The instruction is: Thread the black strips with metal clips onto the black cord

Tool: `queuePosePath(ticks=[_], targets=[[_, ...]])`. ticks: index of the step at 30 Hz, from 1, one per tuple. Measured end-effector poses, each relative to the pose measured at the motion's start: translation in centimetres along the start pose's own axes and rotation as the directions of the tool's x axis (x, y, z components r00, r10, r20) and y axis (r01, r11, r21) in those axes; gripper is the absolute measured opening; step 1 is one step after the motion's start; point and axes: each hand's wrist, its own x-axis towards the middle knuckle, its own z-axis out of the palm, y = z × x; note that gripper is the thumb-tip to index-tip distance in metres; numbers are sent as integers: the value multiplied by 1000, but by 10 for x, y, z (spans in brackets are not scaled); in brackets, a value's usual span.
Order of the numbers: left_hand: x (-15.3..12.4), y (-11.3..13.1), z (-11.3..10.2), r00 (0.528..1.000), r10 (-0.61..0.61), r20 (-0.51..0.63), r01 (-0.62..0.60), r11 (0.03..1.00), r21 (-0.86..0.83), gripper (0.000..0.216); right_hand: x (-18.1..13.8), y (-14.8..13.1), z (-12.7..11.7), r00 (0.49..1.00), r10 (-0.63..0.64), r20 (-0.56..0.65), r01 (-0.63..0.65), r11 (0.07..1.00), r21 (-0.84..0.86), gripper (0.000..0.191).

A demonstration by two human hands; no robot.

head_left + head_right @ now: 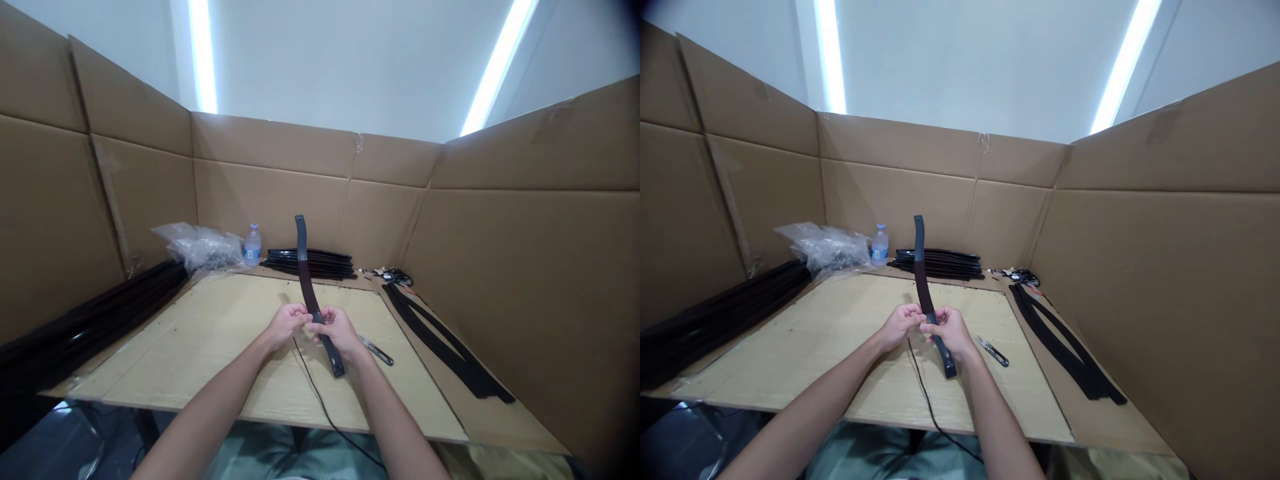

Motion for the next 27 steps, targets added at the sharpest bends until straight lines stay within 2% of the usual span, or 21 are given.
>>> queuePosePath(ticks=[3,6,9,17,21,27], targets=[[-1,1,2,999,-16,41,17,1000,-16,29,0,-2,-1,999,-8,38,9,1000,-20,42],[-1,3,2,1000,-8,9,8,1000,-19,30,-1,-6,-1,998,-43,55,42,999,8,35],[-1,5,1,1000,-9,-17,8,1000,-16,29,-1,-9,-1,997,-50,55,49,998,26,34],[-2,10,5,1000,-15,0,15,1000,-18,29,-1,-9,1,997,-70,29,69,997,33,35],[-1,9,2,997,-32,-63,31,999,-23,32,-3,-12,0,998,-32,60,24,992,128,29],[3,0,-4,984,-29,-175,19,998,-61,31,0,-7,1,993,-114,9,113,992,64,29]])
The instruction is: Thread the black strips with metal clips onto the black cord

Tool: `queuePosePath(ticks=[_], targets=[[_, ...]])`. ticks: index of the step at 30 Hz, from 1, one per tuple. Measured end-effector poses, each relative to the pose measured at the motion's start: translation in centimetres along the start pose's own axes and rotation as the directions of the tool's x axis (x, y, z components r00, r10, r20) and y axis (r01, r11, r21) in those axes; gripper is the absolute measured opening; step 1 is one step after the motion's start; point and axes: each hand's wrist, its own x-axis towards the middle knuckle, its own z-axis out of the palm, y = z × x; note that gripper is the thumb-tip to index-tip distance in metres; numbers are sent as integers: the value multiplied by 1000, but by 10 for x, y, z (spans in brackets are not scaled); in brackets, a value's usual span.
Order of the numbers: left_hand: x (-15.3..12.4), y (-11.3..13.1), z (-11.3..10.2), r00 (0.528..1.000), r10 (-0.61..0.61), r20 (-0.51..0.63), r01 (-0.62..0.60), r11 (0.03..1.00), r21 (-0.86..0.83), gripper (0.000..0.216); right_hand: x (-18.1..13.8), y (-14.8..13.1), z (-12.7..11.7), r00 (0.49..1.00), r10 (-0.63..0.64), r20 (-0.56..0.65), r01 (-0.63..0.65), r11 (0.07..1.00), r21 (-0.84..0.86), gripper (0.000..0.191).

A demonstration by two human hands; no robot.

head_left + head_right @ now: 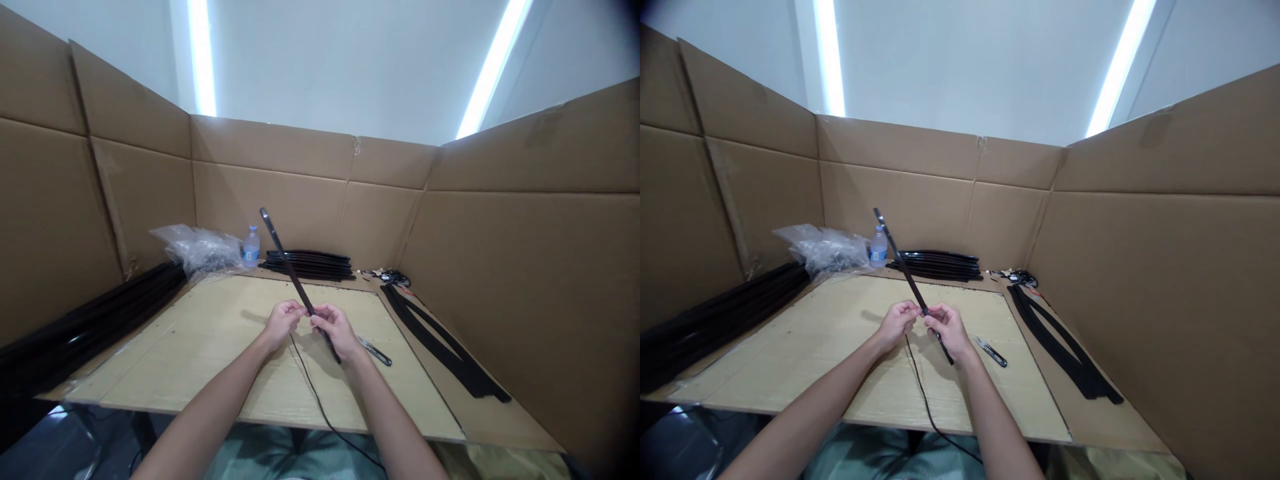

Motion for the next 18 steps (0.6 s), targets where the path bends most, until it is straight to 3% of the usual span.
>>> queuePosePath(ticks=[5,11,18], targets=[[5,-6,0,999,49,-4,-49,999,-5,30,3,7,3,1000,28,-8,-28,999,20,51],[3,-2,2,992,87,94,-87,996,3,28,1,7,5,997,72,0,-72,996,-56,35],[-3,0,3,993,45,110,-50,998,48,31,-1,5,2,984,179,16,-177,982,-69,44]])
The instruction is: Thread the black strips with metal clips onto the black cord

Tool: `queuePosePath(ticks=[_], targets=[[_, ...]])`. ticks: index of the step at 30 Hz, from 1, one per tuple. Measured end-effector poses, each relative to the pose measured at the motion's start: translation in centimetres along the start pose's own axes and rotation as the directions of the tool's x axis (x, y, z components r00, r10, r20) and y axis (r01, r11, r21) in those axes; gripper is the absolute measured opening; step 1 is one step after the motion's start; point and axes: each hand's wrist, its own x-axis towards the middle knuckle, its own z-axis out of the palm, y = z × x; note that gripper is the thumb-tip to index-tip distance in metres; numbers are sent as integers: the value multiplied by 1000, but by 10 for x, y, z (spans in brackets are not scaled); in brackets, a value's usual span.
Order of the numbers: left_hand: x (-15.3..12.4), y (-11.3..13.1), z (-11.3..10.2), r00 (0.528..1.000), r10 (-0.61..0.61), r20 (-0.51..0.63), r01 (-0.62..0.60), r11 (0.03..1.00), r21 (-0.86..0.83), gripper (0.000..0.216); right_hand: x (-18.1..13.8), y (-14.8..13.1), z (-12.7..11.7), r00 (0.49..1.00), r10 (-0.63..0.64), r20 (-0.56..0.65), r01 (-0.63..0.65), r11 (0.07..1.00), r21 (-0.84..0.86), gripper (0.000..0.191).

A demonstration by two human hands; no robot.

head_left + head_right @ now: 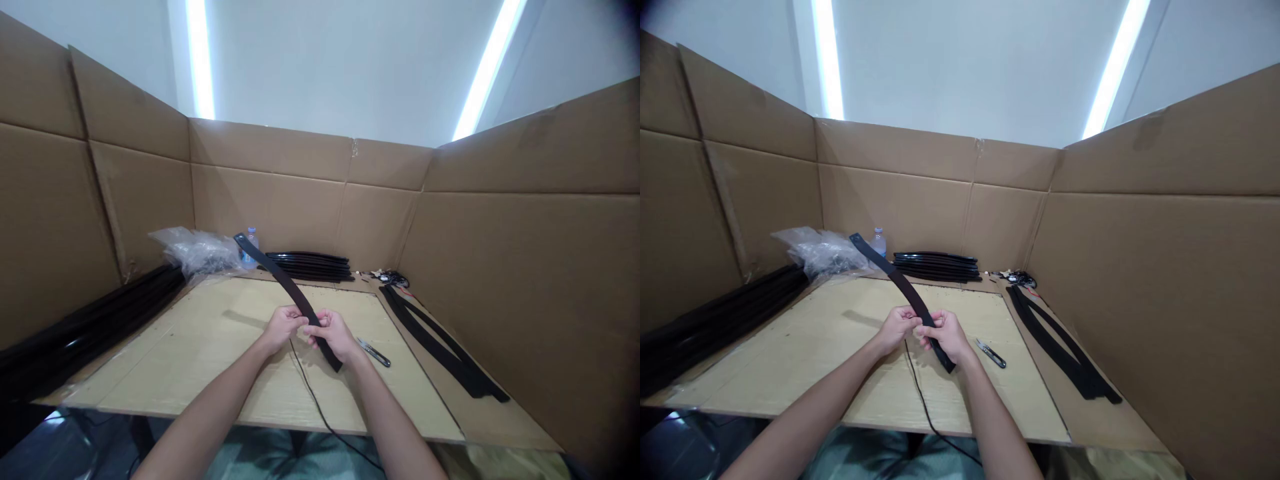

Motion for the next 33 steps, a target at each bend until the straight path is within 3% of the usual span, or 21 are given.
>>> queuePosePath(ticks=[5,8,12,17,19,23,27,33], targets=[[0,-4,-1,1000,0,-18,0,1000,10,27,-1,0,1,999,-44,19,44,999,-16,44],[2,-6,-3,999,12,-30,-12,1000,2,28,-2,-2,2,992,-122,44,120,992,47,35],[3,-6,-4,996,-2,-94,0,1000,-13,30,-1,-4,2,989,-139,56,130,981,141,28],[6,-6,-4,990,-13,-137,12,1000,-5,31,2,1,4,981,-192,-5,192,980,45,27],[6,-6,-4,989,-6,-149,6,1000,-4,31,2,4,4,983,-181,-15,182,982,46,36],[5,-5,-4,997,-1,-76,1,1000,2,30,3,5,1,992,-103,72,98,993,69,55],[2,-1,-3,998,22,-64,-19,999,48,27,3,3,-2,998,-61,34,61,998,-7,35],[1,1,1,1000,6,-16,-6,1000,3,30,2,-1,-3,992,-101,73,101,995,2,36]])
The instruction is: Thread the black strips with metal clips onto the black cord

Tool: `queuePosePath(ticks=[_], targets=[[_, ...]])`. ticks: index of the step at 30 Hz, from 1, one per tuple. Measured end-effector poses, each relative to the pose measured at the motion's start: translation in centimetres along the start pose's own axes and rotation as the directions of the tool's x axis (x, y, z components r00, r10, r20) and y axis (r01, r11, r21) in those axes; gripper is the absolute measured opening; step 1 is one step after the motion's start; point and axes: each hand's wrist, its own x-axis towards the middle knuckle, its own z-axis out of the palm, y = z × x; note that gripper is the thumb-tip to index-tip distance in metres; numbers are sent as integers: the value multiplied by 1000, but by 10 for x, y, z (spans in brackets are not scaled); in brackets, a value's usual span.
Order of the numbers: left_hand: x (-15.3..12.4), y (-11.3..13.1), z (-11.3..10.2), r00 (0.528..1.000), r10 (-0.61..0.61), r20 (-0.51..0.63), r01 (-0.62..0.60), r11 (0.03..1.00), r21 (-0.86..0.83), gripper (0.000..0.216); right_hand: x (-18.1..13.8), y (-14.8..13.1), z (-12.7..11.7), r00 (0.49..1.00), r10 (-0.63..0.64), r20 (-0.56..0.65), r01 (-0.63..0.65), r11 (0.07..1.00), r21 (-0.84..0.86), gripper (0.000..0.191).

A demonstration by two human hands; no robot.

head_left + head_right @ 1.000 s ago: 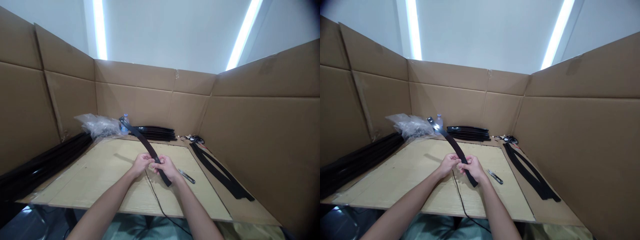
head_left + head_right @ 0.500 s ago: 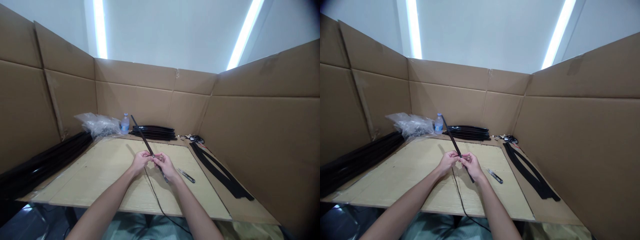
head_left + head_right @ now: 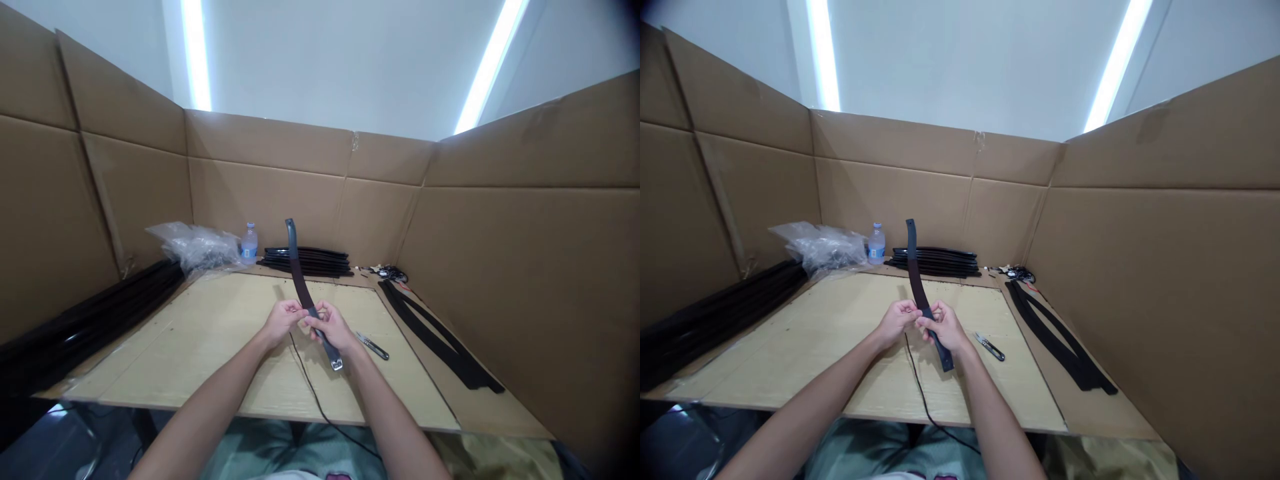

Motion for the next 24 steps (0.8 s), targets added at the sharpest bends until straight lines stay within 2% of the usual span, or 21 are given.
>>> queuePosePath(ticks=[3,6,8,11,14,19,24], targets=[[1,-1,0,996,0,-93,0,1000,-1,31,0,-2,2,1000,-11,-18,12,996,89,28],[3,0,-1,983,-5,-182,12,999,39,30,0,-2,4,996,-14,-89,22,995,93,27],[4,0,-1,984,-4,-179,12,999,47,29,1,-1,6,992,-20,-127,30,997,73,36],[4,0,-1,989,-3,-145,8,999,33,30,1,1,8,993,7,-118,0,999,54,49],[3,-1,-1,989,-3,-146,10,999,48,32,1,3,7,995,36,-95,-37,999,-16,36],[1,-3,0,995,-28,-99,29,999,16,35,0,3,6,999,18,-46,-18,1000,11,36],[3,-3,-3,981,-23,-192,27,999,18,36,1,1,6,997,-18,-79,22,998,56,32]])
